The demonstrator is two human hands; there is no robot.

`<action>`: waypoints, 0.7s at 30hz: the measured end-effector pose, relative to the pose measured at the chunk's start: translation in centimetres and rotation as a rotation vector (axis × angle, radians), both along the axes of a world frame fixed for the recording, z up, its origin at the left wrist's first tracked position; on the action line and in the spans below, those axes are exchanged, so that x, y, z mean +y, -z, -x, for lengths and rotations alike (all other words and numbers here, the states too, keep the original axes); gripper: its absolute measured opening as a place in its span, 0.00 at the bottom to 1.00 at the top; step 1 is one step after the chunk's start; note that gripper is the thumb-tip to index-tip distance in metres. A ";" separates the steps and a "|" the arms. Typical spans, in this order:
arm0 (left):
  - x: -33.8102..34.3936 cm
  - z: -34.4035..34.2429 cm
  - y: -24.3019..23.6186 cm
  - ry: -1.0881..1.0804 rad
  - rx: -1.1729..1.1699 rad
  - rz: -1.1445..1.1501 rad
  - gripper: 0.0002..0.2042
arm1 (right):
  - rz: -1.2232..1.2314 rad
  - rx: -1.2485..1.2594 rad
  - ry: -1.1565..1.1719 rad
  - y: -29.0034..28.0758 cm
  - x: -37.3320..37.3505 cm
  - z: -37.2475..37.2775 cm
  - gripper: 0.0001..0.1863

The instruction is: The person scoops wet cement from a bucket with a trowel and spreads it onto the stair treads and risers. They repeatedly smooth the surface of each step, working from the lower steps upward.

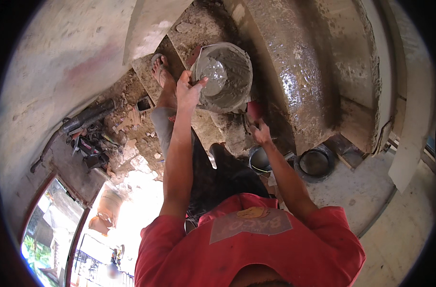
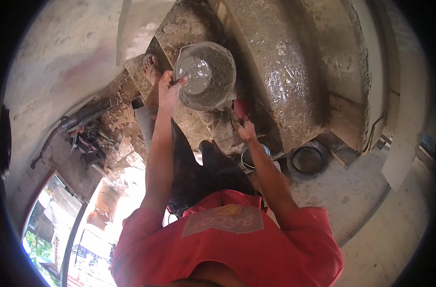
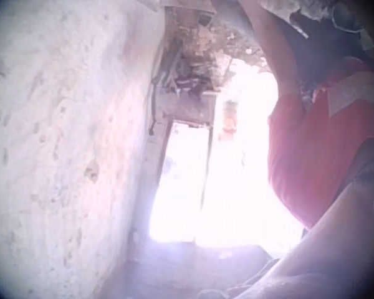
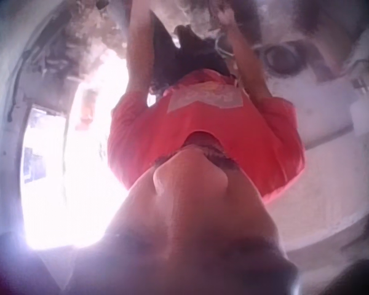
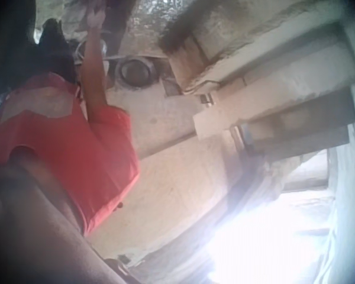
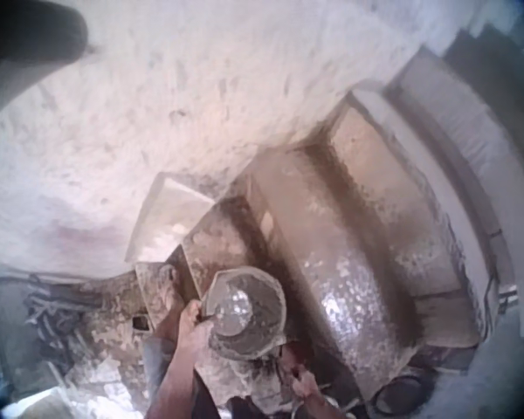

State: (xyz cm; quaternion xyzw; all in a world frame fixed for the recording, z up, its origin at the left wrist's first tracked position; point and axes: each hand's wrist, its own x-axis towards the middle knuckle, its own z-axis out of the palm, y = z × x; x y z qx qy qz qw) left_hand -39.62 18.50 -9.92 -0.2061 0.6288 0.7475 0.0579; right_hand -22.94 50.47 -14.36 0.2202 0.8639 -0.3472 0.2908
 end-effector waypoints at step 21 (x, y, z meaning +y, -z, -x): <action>0.5 -1.3 1.1 -0.022 0.132 0.284 0.13 | -0.386 0.253 -0.471 -15.1 -6.4 10.6 0.25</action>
